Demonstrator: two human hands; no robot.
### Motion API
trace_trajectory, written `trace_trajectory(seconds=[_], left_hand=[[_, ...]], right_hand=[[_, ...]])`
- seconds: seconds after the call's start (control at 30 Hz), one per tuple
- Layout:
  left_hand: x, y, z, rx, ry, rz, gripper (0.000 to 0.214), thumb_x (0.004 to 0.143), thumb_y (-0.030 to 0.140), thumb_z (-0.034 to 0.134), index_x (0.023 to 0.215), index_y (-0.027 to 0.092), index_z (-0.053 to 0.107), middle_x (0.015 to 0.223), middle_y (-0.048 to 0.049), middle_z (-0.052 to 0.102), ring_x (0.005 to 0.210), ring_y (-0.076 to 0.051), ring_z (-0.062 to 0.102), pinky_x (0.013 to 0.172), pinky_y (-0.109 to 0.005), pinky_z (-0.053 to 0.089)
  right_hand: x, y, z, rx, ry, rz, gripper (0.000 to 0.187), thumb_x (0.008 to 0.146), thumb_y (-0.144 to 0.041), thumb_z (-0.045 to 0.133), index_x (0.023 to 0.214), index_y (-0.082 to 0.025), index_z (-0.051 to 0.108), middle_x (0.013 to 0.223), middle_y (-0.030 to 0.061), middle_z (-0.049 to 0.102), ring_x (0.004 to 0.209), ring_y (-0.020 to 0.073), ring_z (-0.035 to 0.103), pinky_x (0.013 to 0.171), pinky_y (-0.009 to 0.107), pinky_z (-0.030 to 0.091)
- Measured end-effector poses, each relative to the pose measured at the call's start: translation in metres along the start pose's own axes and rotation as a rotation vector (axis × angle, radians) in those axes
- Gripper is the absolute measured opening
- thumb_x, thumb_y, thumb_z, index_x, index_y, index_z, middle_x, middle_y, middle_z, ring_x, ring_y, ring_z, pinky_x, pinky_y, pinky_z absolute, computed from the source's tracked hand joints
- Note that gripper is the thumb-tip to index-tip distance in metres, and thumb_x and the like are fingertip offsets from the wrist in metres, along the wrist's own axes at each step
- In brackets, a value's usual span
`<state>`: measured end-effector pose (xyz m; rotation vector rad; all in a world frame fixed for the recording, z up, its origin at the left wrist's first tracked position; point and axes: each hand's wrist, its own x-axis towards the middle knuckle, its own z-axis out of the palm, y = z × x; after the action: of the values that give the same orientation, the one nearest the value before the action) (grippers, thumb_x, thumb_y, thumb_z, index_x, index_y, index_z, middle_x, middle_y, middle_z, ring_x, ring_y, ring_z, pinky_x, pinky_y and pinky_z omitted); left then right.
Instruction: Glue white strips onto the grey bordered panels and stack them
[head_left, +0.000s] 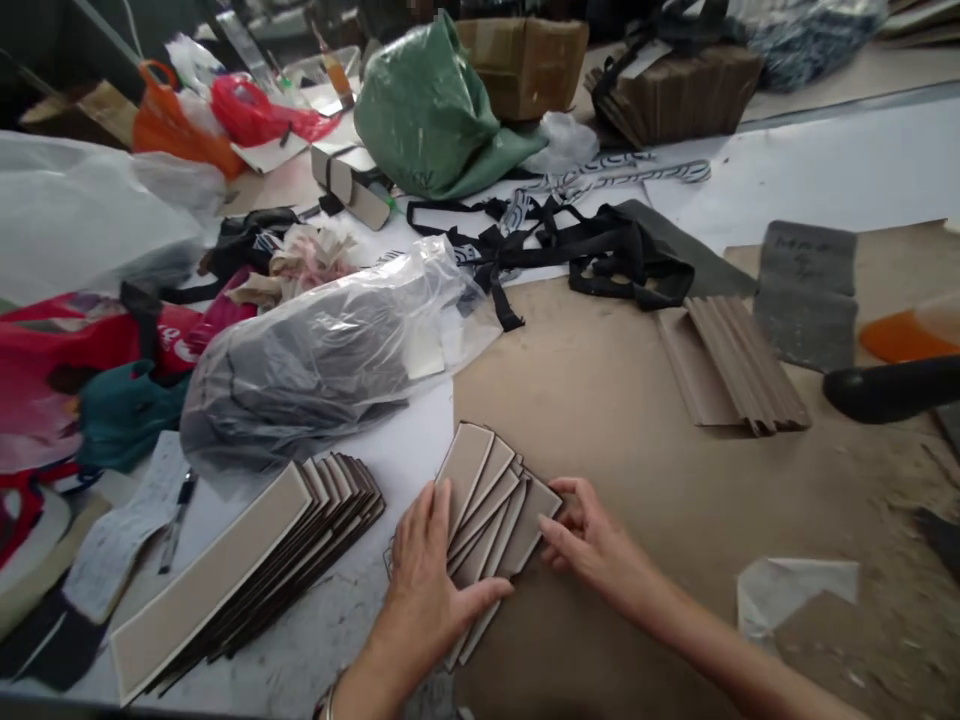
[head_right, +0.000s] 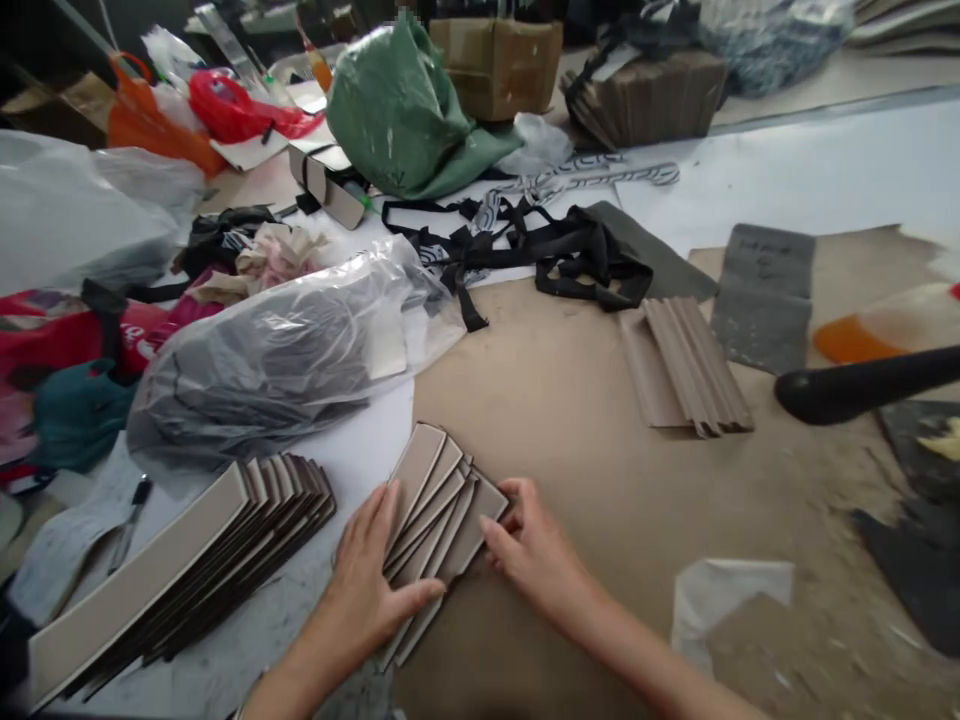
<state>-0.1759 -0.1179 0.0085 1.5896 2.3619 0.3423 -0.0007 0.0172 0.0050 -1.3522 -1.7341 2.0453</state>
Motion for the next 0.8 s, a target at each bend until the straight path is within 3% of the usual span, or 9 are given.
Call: trace_trajectory(seconds=[0.13, 0.23, 0.4, 0.57, 0.73, 0.8], left_hand=[[-0.005, 0.023, -0.005, 0.09, -0.047, -0.05, 0.119, 0.048, 0.054, 0.078, 0.141, 0.016, 0.014, 0.142, -0.0221, 0.025, 0.129, -0.038, 0.028, 0.102, -0.056, 0.03], [-0.006, 0.032, -0.003, 0.144, -0.013, -0.06, 0.122, 0.043, 0.052, 0.08, 0.14, 0.014, 0.017, 0.141, -0.0233, 0.025, 0.129, -0.039, 0.028, 0.101, -0.056, 0.03], [-0.007, 0.035, 0.003, 0.198, 0.066, -0.037, 0.118, 0.043, 0.053, 0.079, 0.139, 0.014, 0.021, 0.139, -0.0235, 0.026, 0.128, -0.038, 0.028, 0.101, -0.055, 0.029], [-0.009, 0.031, 0.009, 0.186, 0.101, -0.03, 0.118, 0.044, 0.054, 0.077, 0.139, 0.014, 0.02, 0.139, -0.0229, 0.026, 0.127, -0.038, 0.028, 0.102, -0.055, 0.028], [-0.015, 0.027, 0.007, 0.145, 0.048, -0.008, 0.107, 0.052, 0.055, 0.072, 0.139, 0.016, 0.023, 0.141, -0.0225, 0.027, 0.129, -0.038, 0.028, 0.103, -0.055, 0.026], [-0.02, 0.027, 0.005, 0.129, 0.008, 0.028, 0.103, 0.055, 0.054, 0.071, 0.139, 0.018, 0.025, 0.141, -0.0217, 0.029, 0.13, -0.037, 0.028, 0.104, -0.055, 0.025]], right_hand=[[-0.006, -0.012, 0.009, -0.214, 0.171, -0.071, 0.033, 0.081, -0.038, 0.048, 0.107, -0.02, 0.043, 0.084, 0.0038, 0.061, 0.075, 0.0201, 0.061, 0.07, 0.036, 0.048], [-0.004, -0.02, 0.015, -0.234, 0.228, -0.071, 0.031, 0.079, -0.039, 0.05, 0.103, -0.02, 0.045, 0.098, 0.0079, 0.062, 0.087, 0.0225, 0.061, 0.078, 0.038, 0.047], [0.016, -0.022, 0.015, -0.131, 0.178, -0.041, 0.041, 0.075, -0.049, 0.055, 0.102, -0.019, 0.051, 0.101, 0.0083, 0.064, 0.093, 0.0244, 0.06, 0.082, 0.037, 0.046], [0.032, -0.029, 0.016, -0.052, 0.046, -0.068, 0.042, 0.068, -0.05, 0.061, 0.092, -0.016, 0.059, 0.087, 0.006, 0.068, 0.083, 0.0237, 0.062, 0.074, 0.034, 0.048], [0.019, -0.022, 0.02, 0.146, -0.028, 0.032, 0.045, 0.068, -0.047, 0.063, 0.101, -0.018, 0.055, 0.084, 0.0038, 0.067, 0.07, 0.0211, 0.063, 0.057, 0.031, 0.051], [0.009, -0.02, 0.014, 0.031, -0.035, 0.018, 0.041, 0.076, -0.046, 0.056, 0.106, -0.018, 0.054, 0.087, 0.0062, 0.067, 0.073, 0.0233, 0.063, 0.057, 0.033, 0.052]])
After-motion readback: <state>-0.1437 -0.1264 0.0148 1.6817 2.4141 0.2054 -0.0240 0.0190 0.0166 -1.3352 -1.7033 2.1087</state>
